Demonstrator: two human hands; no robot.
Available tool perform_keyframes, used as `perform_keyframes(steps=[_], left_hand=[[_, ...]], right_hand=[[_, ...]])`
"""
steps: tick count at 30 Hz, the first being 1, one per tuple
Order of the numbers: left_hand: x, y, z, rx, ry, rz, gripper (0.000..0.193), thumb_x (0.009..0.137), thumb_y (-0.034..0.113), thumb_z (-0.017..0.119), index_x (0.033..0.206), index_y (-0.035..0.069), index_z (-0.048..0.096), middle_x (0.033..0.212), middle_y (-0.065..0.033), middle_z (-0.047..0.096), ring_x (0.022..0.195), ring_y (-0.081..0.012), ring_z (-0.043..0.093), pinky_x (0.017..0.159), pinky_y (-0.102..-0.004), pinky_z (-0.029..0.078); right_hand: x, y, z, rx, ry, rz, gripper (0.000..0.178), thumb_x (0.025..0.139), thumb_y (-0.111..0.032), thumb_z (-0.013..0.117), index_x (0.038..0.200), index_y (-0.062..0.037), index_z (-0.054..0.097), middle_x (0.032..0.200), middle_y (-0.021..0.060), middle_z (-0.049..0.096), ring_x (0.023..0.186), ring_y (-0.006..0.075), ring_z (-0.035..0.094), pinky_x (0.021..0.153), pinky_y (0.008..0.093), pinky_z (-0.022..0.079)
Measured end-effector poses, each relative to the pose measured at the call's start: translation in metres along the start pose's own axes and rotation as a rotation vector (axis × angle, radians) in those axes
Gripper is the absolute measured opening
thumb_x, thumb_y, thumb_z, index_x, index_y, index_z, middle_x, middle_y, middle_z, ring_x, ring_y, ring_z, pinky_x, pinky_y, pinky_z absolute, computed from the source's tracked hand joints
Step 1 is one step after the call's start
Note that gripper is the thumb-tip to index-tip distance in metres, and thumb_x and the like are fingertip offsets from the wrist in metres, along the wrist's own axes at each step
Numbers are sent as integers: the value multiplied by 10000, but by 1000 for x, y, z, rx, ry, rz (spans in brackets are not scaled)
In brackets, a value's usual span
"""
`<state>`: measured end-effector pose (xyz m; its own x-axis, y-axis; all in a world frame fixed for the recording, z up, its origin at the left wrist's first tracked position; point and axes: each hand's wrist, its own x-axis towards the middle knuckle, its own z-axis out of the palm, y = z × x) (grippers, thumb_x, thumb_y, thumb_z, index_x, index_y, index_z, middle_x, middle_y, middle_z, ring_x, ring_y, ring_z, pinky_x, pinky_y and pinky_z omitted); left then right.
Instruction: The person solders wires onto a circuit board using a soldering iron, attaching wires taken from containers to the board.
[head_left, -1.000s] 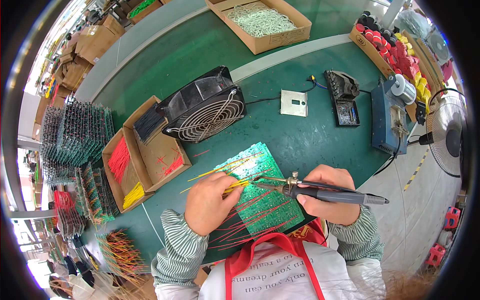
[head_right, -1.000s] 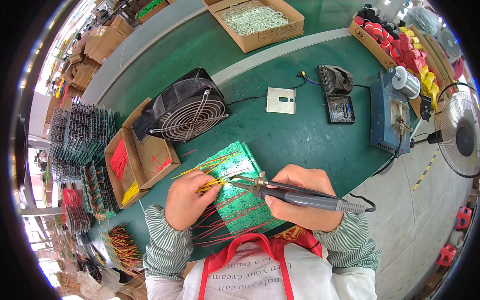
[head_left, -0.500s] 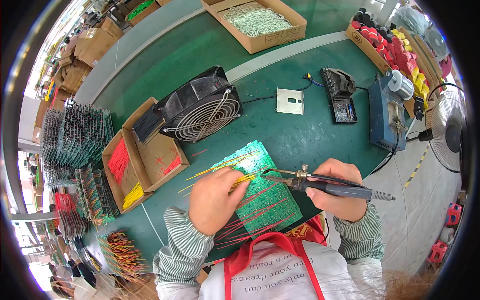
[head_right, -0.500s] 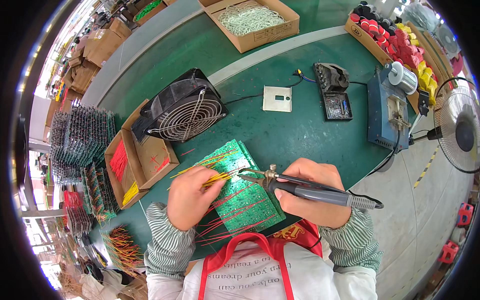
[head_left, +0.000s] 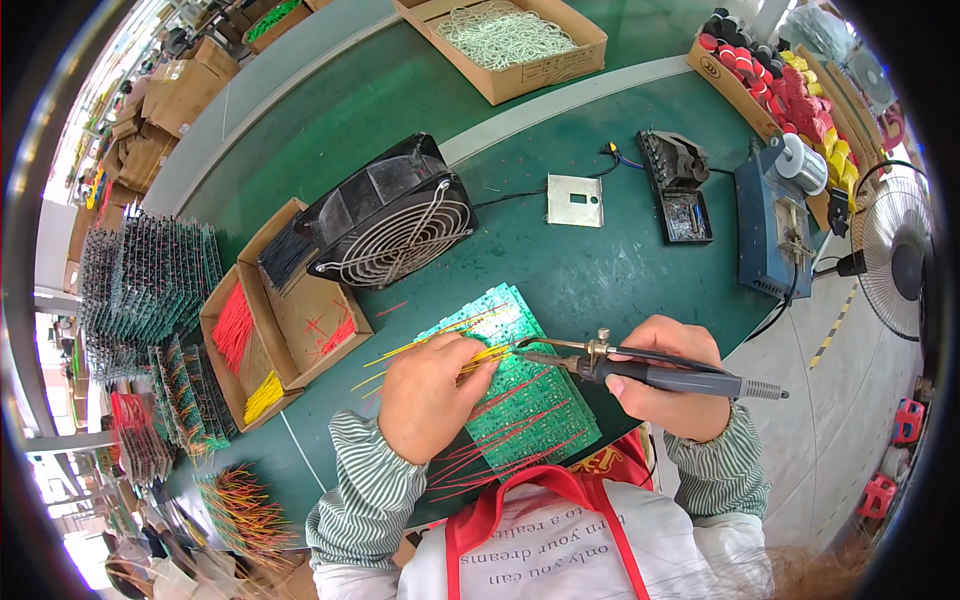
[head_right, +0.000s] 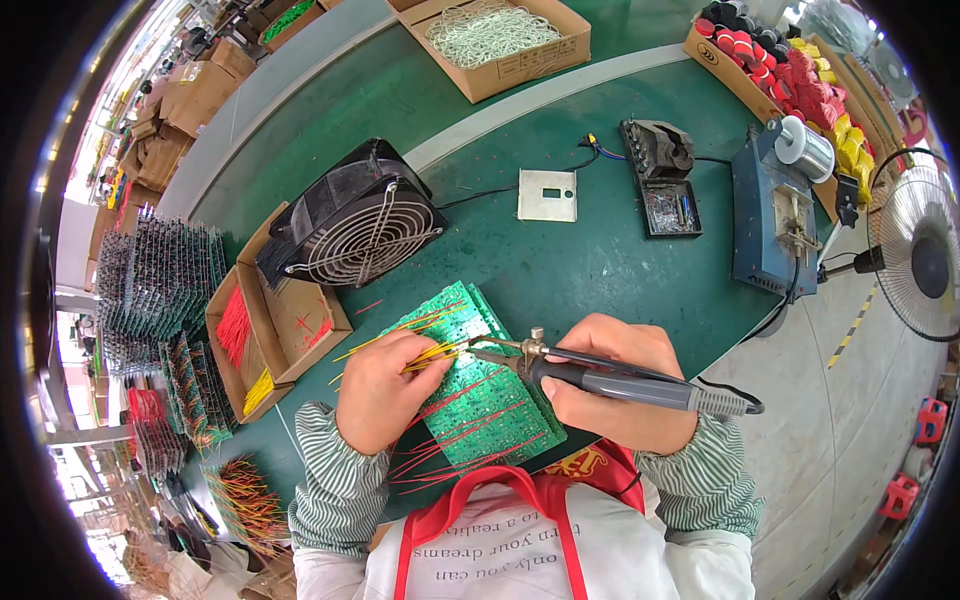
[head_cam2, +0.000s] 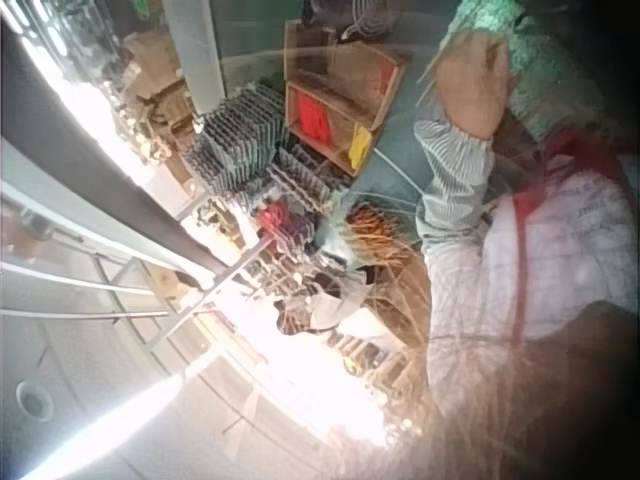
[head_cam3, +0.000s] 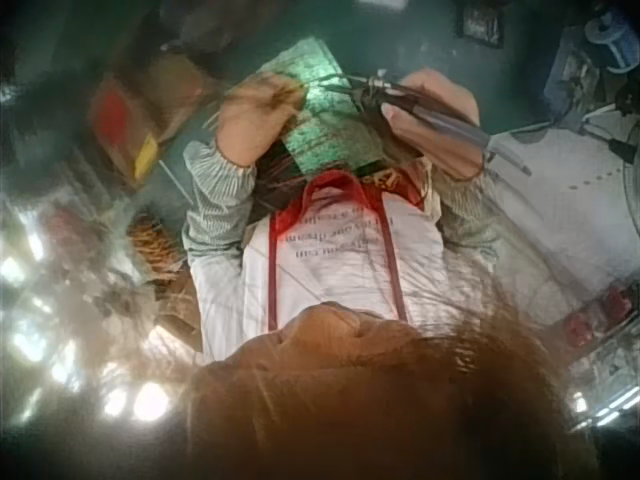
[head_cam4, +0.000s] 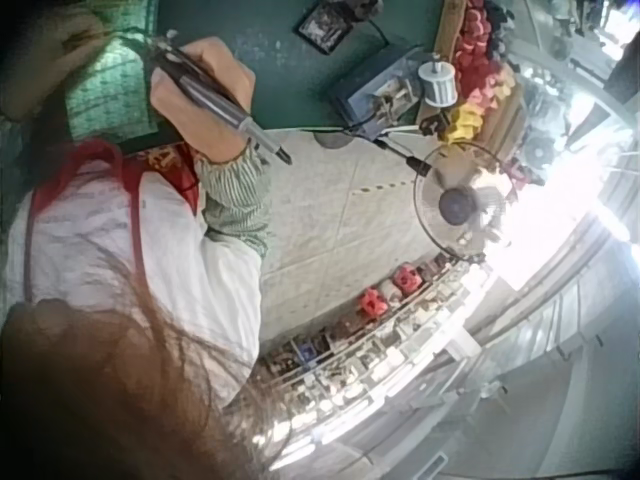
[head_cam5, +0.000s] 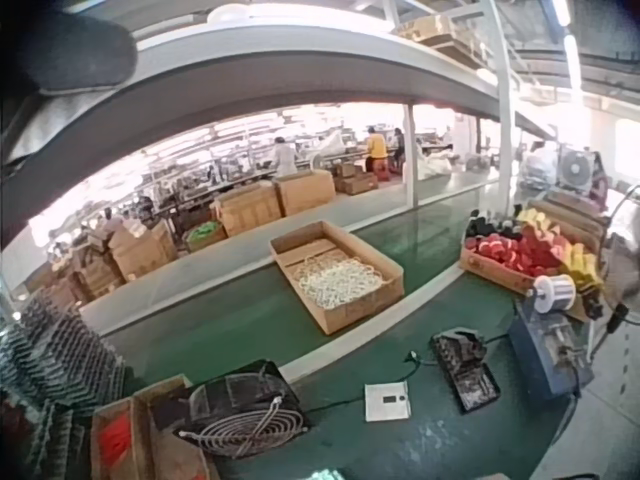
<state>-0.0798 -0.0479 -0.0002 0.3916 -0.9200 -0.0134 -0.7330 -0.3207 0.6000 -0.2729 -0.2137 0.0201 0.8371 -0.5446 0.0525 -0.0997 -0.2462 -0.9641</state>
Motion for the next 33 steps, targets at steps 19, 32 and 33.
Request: perform_keyframes(steps=[19, 32, 33], left_hand=[[14, 12, 11, -9, 47, 54, 131, 782, 124, 694, 837, 15, 649, 762, -101, 599, 641, -268, 588, 588, -349, 463], [19, 11, 17, -35, 61, 44, 141, 787, 139, 696, 821, 11, 648, 745, -101, 597, 622, -260, 584, 564, -348, 458], [19, 11, 17, -36, 61, 44, 141, 787, 139, 696, 821, 11, 648, 745, -101, 597, 622, -260, 584, 564, -348, 458]], right_hand=[[-9, 0, -14, 35, 93, 96, 176, 668, -67, 700, 793, 7, 601, 674, 41, 609, 569, 84, 564, 523, 229, 431], [-4, 7, -13, -37, 64, 13, 171, 664, -55, 698, 783, -1, 588, 644, 31, 606, 547, 75, 551, 503, 223, 421], [-5, 6, -15, -16, 67, 28, 165, 684, -59, 703, 796, -1, 597, 655, 29, 618, 564, 71, 562, 519, 222, 437]])
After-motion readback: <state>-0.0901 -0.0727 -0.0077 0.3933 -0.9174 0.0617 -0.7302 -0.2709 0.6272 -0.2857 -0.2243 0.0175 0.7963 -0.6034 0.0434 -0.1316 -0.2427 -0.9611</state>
